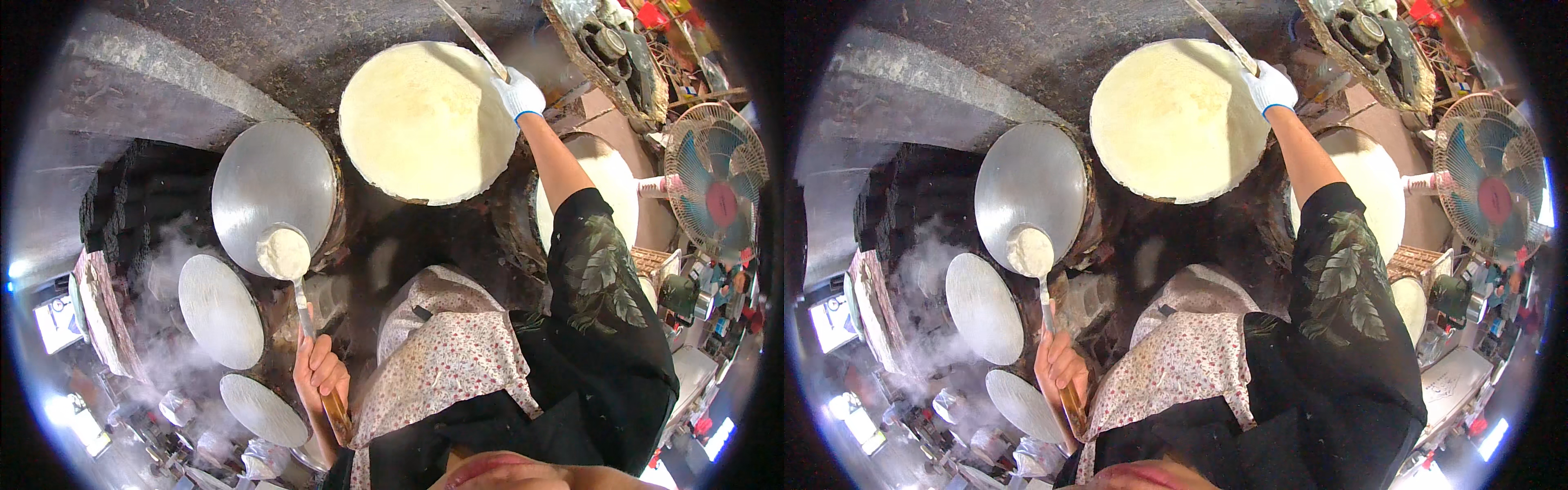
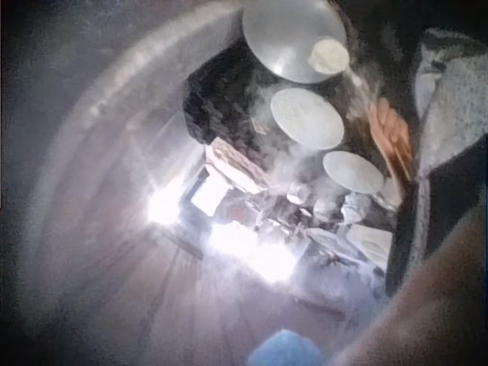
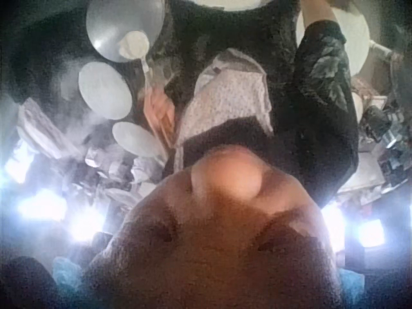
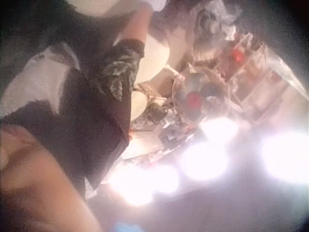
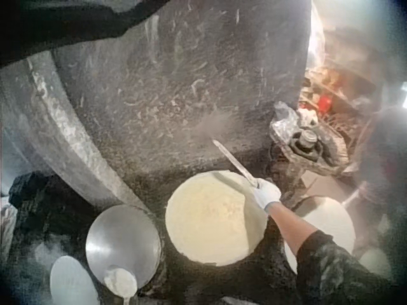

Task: The person ladles batter onto multiple hot griddles, spreads it into thin circles, flips the crepes, and stacks the finished ones. The person uses a ladle and a spatula to manage several crepes at once.

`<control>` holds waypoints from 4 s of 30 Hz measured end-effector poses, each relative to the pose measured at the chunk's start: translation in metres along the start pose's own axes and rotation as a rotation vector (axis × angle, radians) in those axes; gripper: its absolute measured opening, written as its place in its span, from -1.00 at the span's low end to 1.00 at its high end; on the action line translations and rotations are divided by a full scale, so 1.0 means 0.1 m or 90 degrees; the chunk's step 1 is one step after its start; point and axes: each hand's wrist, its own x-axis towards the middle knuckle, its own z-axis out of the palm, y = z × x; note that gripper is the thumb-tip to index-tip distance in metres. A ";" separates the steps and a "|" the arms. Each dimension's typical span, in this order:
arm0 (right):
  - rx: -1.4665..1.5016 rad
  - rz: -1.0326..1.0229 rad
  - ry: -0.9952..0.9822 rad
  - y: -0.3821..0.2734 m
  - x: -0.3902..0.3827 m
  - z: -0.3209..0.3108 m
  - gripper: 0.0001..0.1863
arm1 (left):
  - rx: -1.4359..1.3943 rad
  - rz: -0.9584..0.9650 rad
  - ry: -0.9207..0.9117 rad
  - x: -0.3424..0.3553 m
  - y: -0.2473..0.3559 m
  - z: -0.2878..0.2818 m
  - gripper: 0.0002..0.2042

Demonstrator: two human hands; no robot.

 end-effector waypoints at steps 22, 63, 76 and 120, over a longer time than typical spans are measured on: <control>0.558 -0.112 -0.010 -0.64 -1.33 -1.22 -0.73 | 0.058 -0.034 -0.033 -0.66 0.22 -0.44 -0.50; -0.332 0.378 0.269 5.91 -10.91 -3.11 -0.71 | 0.212 -0.548 -0.090 -3.83 -3.54 -2.36 -0.51; -0.068 0.381 0.157 3.76 -9.90 -2.75 -0.32 | 0.124 -0.481 -0.110 -3.47 -1.62 -2.45 -0.54; 0.166 -0.700 -1.138 -1.54 -10.69 0.20 -0.37 | -0.060 0.657 0.486 -5.89 -0.50 -7.27 -0.56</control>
